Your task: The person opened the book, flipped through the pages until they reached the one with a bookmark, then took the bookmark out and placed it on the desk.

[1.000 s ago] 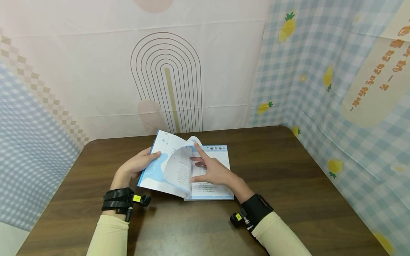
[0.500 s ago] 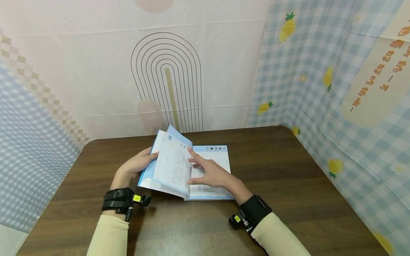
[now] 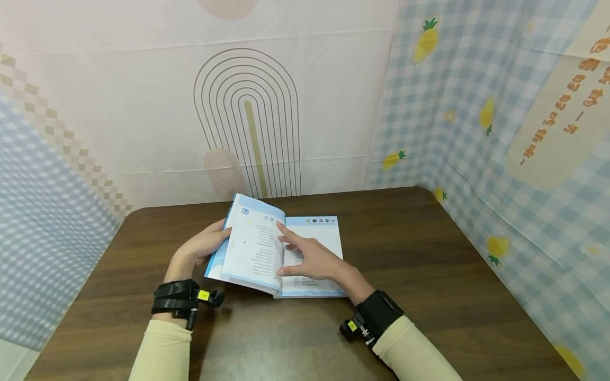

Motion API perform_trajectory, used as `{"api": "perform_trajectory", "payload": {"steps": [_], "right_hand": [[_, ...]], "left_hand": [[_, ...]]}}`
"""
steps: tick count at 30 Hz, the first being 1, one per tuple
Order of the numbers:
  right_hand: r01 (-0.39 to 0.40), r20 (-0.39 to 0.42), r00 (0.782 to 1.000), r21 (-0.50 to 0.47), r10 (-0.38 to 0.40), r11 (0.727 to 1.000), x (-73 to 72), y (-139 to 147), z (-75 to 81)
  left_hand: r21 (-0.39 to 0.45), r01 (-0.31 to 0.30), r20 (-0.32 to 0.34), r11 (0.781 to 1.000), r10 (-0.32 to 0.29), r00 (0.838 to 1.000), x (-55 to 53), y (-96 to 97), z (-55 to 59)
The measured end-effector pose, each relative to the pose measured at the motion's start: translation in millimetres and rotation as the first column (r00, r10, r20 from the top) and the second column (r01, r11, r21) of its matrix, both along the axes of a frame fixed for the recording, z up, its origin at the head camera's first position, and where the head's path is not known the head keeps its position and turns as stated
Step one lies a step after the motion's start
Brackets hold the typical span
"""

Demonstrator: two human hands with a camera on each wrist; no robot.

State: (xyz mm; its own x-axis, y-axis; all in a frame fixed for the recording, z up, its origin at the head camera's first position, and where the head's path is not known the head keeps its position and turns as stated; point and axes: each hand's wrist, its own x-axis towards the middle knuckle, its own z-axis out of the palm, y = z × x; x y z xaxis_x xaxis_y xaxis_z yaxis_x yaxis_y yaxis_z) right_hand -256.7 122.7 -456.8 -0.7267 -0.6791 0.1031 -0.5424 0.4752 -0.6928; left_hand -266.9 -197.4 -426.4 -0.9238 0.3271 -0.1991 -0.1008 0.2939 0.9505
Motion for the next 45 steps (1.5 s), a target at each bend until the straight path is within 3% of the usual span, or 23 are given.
{"api": "perform_trajectory", "payload": {"steps": [18,29,34,45], "right_hand": [[-0.008,-0.022,1.000,0.029,0.008,1.000,0.8,-3.7,-2.0],[-0.009,-0.028,1.000,0.049,0.011,0.999,3.0,-4.7,-1.9],[-0.003,-0.029,1.000,0.059,0.004,0.998,3.8,-4.8,-3.2],[-0.025,-0.018,1.000,0.041,0.025,0.999,6.3,-5.1,-1.1]], "left_hand": [[0.004,0.004,-0.005,1.000,-0.004,1.000,-0.2,0.6,2.3],[0.027,-0.049,0.054,0.998,0.048,0.997,-2.1,3.2,2.2],[0.014,-0.068,0.050,0.998,0.068,0.996,-2.7,5.2,2.2],[0.043,-0.003,0.039,0.999,0.002,0.999,-1.3,5.8,3.5]]}}
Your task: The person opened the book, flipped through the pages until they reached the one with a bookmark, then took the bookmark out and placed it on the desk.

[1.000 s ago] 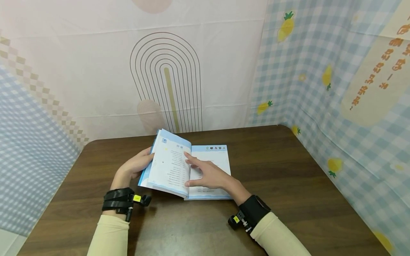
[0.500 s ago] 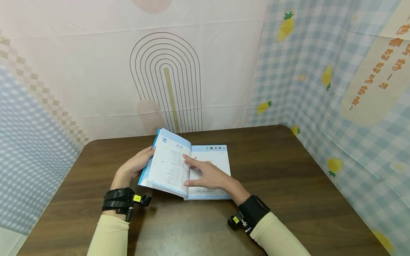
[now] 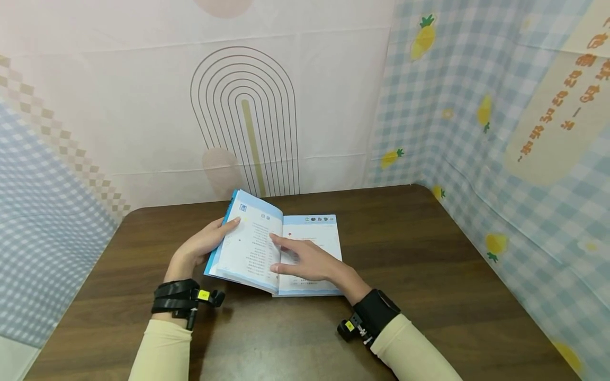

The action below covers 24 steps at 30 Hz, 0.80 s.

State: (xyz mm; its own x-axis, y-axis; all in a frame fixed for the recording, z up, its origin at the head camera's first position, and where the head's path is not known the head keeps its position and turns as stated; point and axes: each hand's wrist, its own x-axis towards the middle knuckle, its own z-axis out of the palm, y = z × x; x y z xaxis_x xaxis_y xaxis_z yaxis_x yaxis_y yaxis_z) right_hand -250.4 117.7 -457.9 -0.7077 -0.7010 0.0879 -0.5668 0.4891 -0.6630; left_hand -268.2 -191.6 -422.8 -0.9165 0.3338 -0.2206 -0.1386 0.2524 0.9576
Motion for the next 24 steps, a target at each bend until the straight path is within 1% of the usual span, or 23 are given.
{"api": "perform_trajectory", "payload": {"steps": [2,5,10,15,19,22,24], "right_hand": [[0.002,0.005,1.000,0.002,-0.002,1.000,0.2,-0.2,0.0],[0.006,0.006,1.000,0.004,-0.006,1.000,0.7,-0.1,0.5],[0.014,-0.001,1.000,0.009,-0.014,1.000,1.0,0.6,1.8],[0.013,-0.007,1.000,-0.007,-0.013,1.000,0.8,0.1,2.0],[0.015,-0.008,1.000,-0.017,-0.016,1.000,-0.1,1.0,1.0],[0.033,0.004,0.999,-0.022,-0.033,0.999,-2.9,4.0,0.6],[0.058,0.021,0.998,-0.022,-0.058,0.998,-5.7,8.2,0.4]], "left_hand": [[-0.003,0.002,0.000,1.000,-0.002,1.000,0.4,-1.3,-1.3],[-0.012,-0.016,0.004,1.000,0.016,1.000,0.9,-2.0,-2.4],[-0.019,-0.033,0.013,0.999,0.033,0.999,0.8,-1.4,-1.6],[-0.027,-0.048,0.017,0.999,0.048,0.999,1.4,-0.5,-1.2],[-0.030,-0.043,0.021,0.999,0.044,0.999,1.9,0.4,-1.8],[-0.028,-0.046,0.020,0.999,0.047,0.999,1.4,0.6,-1.9],[-0.025,-0.050,0.020,0.998,0.051,0.999,0.9,0.6,-1.7]]}}
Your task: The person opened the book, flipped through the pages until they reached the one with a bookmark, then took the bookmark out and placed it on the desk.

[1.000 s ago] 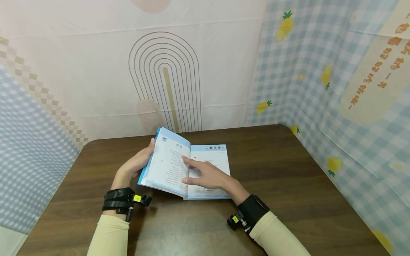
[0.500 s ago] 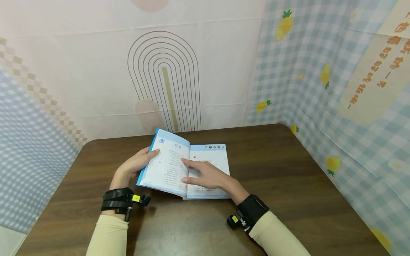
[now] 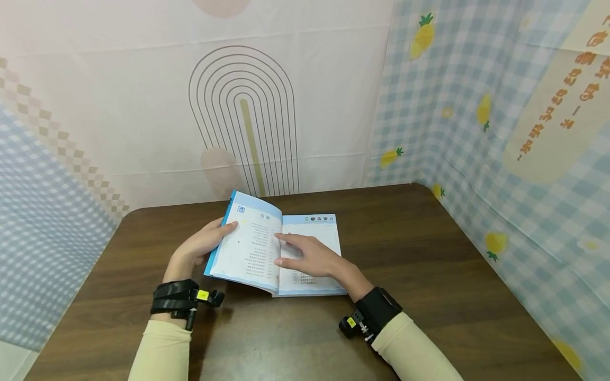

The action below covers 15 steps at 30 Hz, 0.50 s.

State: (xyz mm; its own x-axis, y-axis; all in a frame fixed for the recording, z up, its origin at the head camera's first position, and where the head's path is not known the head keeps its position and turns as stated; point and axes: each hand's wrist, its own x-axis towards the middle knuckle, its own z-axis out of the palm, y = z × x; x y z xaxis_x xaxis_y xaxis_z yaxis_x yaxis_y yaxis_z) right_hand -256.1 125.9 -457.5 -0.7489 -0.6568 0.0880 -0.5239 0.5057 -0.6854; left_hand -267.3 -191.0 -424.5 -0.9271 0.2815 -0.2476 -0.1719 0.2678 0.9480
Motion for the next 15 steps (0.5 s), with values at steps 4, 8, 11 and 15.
{"api": "perform_trajectory", "payload": {"steps": [4,8,11,15], "right_hand": [[0.066,0.017,0.998,0.037,-0.066,0.997,-8.8,13,-3.6],[0.117,0.004,0.993,0.092,-0.118,0.989,-18.4,26,-5.9],[0.141,-0.035,0.990,0.123,-0.138,0.982,-24.2,34,-5.0],[0.182,-0.082,0.982,0.146,-0.171,0.972,-28.0,43,-4.3]], "left_hand": [[0.008,0.007,-0.004,1.000,-0.007,1.000,-0.4,0.9,0.5],[0.019,0.018,-0.007,1.000,-0.018,1.000,-0.4,2.1,1.5],[0.030,0.010,-0.002,1.000,-0.010,1.000,-0.4,3.4,2.9],[0.036,0.002,0.003,0.999,-0.003,1.000,0.6,5.6,5.2]]}}
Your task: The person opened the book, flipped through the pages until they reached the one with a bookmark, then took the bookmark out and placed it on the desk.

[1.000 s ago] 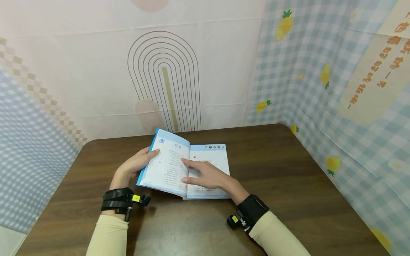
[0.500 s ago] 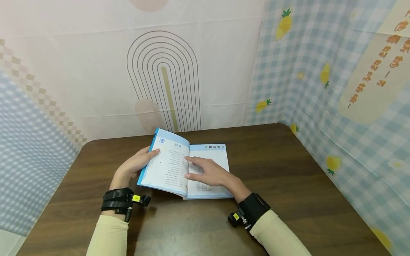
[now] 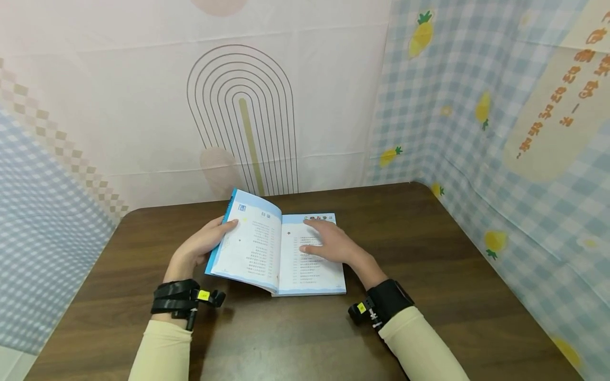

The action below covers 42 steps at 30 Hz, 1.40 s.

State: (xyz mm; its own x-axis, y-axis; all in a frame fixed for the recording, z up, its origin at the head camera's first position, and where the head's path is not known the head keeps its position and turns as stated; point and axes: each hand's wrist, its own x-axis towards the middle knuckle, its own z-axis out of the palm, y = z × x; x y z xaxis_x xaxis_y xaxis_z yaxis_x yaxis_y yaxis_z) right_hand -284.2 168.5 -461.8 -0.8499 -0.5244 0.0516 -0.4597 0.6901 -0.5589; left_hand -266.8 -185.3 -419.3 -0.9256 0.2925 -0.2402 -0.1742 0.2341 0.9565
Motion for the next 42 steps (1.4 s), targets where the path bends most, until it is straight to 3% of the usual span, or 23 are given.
{"api": "perform_trajectory", "payload": {"steps": [9,20,42], "right_hand": [[0.066,-0.014,0.998,0.116,-0.065,0.991,-4.6,11,-4.4],[0.174,-0.009,0.985,0.143,-0.174,0.974,-9.4,21,-2.5],[0.140,0.025,0.989,0.174,-0.147,0.975,-12.0,27,-10.8]], "left_hand": [[0.004,0.000,0.015,1.000,0.000,1.000,1.3,2.2,4.6],[0.040,0.038,0.018,0.998,-0.039,0.999,1.4,3.4,8.6],[0.028,0.009,0.035,1.000,-0.010,0.999,-0.6,3.4,4.5]]}}
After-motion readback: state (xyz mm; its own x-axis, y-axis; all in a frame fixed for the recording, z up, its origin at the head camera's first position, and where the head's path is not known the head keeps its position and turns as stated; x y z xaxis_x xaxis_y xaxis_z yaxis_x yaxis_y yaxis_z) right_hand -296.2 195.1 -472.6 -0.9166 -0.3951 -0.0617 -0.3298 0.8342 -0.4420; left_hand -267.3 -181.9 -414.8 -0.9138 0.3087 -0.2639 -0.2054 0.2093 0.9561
